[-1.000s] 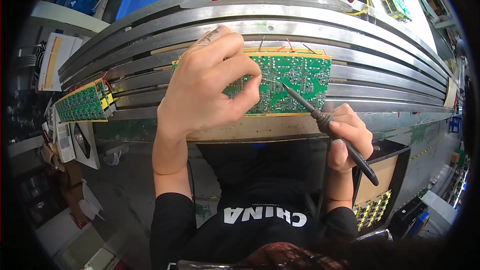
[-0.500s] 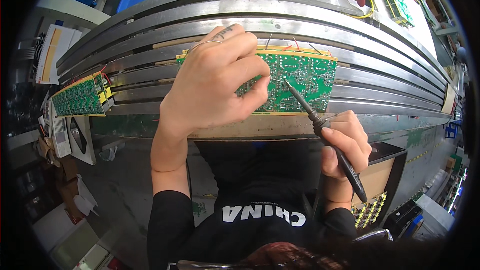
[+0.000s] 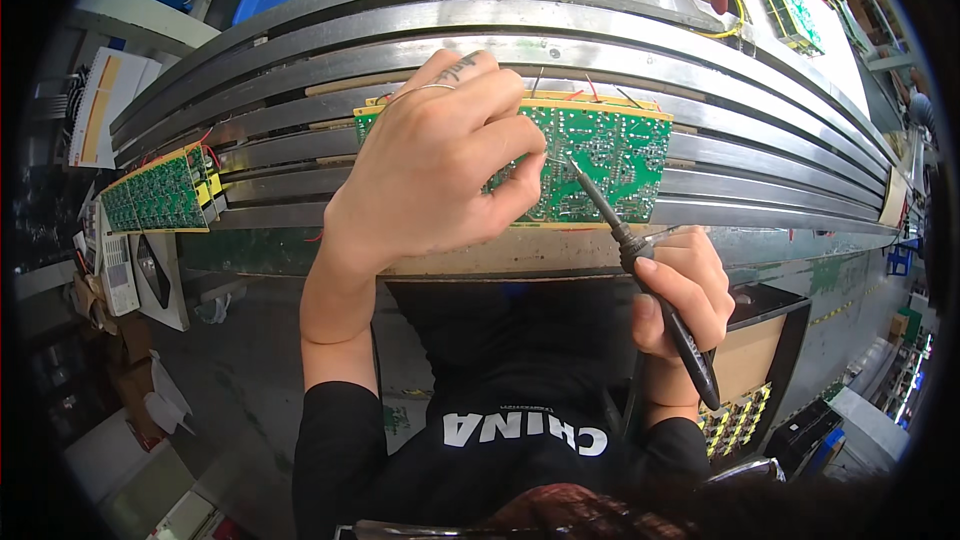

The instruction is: The person solders components onto a circuit board using a soldering iron and solder wire.

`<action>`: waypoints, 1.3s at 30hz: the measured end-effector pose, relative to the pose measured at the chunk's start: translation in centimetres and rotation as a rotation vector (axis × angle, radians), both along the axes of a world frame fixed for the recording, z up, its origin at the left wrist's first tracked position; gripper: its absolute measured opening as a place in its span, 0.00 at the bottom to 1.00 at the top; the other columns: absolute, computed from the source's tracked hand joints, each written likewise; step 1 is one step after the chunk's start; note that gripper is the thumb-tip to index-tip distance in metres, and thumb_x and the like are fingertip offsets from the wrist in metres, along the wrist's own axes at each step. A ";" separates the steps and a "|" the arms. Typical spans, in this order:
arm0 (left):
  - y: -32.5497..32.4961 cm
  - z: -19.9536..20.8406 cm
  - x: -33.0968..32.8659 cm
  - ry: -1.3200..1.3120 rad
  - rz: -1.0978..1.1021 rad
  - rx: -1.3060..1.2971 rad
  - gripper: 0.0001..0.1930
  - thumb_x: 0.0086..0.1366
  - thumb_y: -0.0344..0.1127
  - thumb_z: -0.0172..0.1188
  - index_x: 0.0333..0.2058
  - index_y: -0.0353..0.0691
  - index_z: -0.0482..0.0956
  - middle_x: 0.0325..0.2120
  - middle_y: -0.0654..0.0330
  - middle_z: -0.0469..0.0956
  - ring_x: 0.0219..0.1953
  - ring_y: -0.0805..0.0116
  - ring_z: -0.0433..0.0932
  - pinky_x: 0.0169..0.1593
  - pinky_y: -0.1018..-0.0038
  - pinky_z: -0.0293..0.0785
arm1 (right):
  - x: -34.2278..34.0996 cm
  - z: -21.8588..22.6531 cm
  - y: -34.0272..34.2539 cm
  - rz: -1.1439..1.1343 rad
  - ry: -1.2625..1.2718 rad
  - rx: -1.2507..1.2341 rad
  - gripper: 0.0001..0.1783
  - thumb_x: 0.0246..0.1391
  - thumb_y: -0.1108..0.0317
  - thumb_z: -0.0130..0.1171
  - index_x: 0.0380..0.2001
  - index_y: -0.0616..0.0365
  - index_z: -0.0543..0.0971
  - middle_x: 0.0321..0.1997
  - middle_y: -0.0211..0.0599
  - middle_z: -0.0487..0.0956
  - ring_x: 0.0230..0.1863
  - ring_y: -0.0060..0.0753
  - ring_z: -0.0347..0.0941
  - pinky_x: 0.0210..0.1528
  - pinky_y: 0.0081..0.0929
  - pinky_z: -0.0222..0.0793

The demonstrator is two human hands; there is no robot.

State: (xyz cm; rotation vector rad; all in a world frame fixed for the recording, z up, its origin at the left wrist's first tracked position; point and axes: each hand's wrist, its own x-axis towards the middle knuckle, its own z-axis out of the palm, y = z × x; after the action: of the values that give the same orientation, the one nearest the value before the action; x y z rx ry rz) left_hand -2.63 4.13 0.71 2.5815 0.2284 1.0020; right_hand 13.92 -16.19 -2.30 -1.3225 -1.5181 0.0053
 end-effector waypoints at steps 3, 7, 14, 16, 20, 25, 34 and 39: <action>0.0 0.2 0.0 -0.015 0.000 0.006 0.09 0.43 0.21 0.65 0.23 0.41 0.77 0.24 0.65 0.64 0.26 0.67 0.61 0.37 0.72 0.62 | 0.0 0.1 -0.2 -0.007 0.005 0.009 0.10 0.53 0.65 0.66 0.35 0.58 0.85 0.28 0.35 0.80 0.26 0.33 0.72 0.33 0.31 0.68; 0.1 0.4 -0.1 -0.042 -0.001 -0.009 0.09 0.43 0.21 0.65 0.23 0.41 0.77 0.24 0.65 0.65 0.26 0.67 0.61 0.39 0.72 0.63 | 0.0 0.3 -0.4 -0.019 0.020 0.026 0.10 0.52 0.65 0.66 0.35 0.58 0.85 0.28 0.35 0.80 0.27 0.33 0.72 0.33 0.31 0.68; -0.1 -0.1 0.1 -0.006 -0.002 0.030 0.09 0.43 0.21 0.66 0.23 0.41 0.77 0.24 0.65 0.66 0.26 0.67 0.61 0.40 0.72 0.63 | -0.2 0.2 -0.3 0.006 0.001 -0.022 0.10 0.52 0.66 0.67 0.36 0.58 0.86 0.28 0.35 0.80 0.27 0.32 0.72 0.33 0.31 0.68; -0.1 -0.2 0.1 0.000 0.002 0.035 0.09 0.43 0.21 0.66 0.23 0.41 0.77 0.24 0.65 0.66 0.26 0.67 0.62 0.41 0.72 0.63 | -0.4 0.4 -0.3 0.008 -0.013 -0.033 0.10 0.51 0.66 0.67 0.36 0.58 0.86 0.29 0.35 0.80 0.27 0.32 0.72 0.33 0.32 0.68; -0.2 0.0 0.0 0.001 0.014 0.036 0.09 0.43 0.21 0.66 0.23 0.41 0.77 0.24 0.65 0.66 0.26 0.67 0.61 0.40 0.72 0.63 | -1.2 1.0 -0.3 -0.031 -0.102 -0.064 0.11 0.55 0.63 0.63 0.36 0.59 0.84 0.27 0.37 0.79 0.26 0.33 0.70 0.33 0.33 0.67; -0.2 0.1 -0.2 -0.035 0.049 0.017 0.09 0.44 0.21 0.66 0.23 0.41 0.77 0.24 0.65 0.66 0.26 0.67 0.61 0.38 0.72 0.63 | -1.5 1.7 -0.8 -0.070 -0.129 -0.059 0.11 0.54 0.63 0.63 0.36 0.58 0.85 0.28 0.36 0.79 0.26 0.33 0.70 0.33 0.32 0.67; -0.3 0.0 0.0 0.005 0.015 0.032 0.09 0.46 0.21 0.66 0.24 0.42 0.78 0.24 0.66 0.66 0.25 0.68 0.61 0.36 0.71 0.63 | -1.7 2.0 -1.0 -0.100 -0.126 -0.065 0.10 0.53 0.64 0.64 0.36 0.58 0.84 0.28 0.35 0.79 0.27 0.32 0.70 0.32 0.32 0.67; -0.4 -0.1 0.2 0.005 0.037 0.056 0.09 0.47 0.20 0.65 0.25 0.42 0.79 0.24 0.66 0.66 0.25 0.68 0.61 0.36 0.71 0.62 | -0.9 1.3 -1.1 -0.097 -0.060 -0.034 0.11 0.56 0.63 0.62 0.37 0.59 0.83 0.28 0.37 0.79 0.27 0.33 0.70 0.34 0.34 0.67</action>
State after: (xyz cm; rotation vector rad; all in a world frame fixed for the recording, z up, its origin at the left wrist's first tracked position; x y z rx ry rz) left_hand -2.42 3.75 0.65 2.6391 0.2536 1.0293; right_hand 13.06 -17.30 -1.00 -1.4338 -1.5080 -0.0712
